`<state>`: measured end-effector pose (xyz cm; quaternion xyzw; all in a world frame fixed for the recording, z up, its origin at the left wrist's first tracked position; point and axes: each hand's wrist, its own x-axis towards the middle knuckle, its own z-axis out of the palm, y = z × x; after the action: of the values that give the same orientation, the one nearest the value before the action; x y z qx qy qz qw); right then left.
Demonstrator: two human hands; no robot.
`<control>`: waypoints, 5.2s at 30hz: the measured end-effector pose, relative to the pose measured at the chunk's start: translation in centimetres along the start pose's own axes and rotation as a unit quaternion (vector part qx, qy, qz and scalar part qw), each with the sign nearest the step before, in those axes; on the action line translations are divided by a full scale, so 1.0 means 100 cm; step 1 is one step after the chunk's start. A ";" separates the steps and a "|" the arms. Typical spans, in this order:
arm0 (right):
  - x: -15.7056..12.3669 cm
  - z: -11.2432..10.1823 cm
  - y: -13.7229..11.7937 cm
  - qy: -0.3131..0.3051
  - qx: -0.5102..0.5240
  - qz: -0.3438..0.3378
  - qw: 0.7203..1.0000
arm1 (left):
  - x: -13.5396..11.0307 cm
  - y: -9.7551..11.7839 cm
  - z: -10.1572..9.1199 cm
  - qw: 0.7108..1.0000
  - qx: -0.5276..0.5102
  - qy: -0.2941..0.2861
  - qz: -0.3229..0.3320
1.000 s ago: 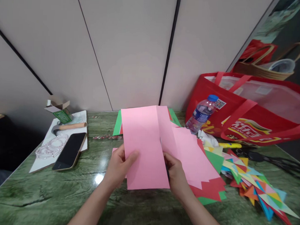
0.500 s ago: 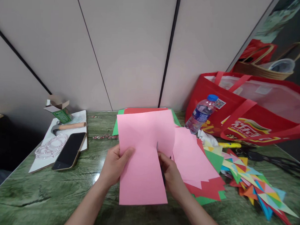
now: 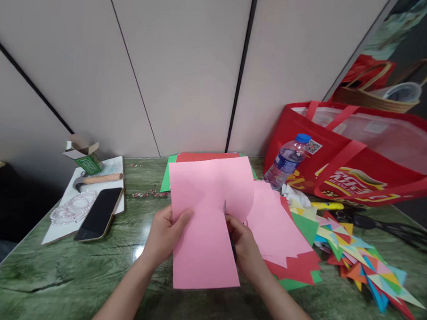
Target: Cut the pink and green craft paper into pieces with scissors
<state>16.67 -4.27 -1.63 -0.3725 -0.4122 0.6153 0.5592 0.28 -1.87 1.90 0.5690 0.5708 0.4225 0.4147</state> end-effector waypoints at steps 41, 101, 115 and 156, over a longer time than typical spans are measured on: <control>0.000 -0.001 0.002 0.024 -0.012 -0.001 1.000 | -0.001 0.002 0.000 1.000 -0.015 0.011 0.000; -0.001 -0.016 0.020 -0.108 -0.490 -0.214 0.838 | 0.002 0.020 -0.049 0.993 0.043 0.076 0.076; -0.002 -0.002 0.008 0.000 -0.146 -0.081 0.986 | 0.005 0.018 -0.005 0.853 -0.506 -0.049 -0.116; -0.017 0.014 -0.006 -0.151 -0.013 0.057 0.987 | -0.023 -0.004 0.033 0.991 -0.104 0.053 -0.066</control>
<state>15.77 -6.08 -0.49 -0.3055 -0.4783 0.6897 0.4496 3.36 -4.15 0.55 0.4607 0.5808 0.4811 0.4679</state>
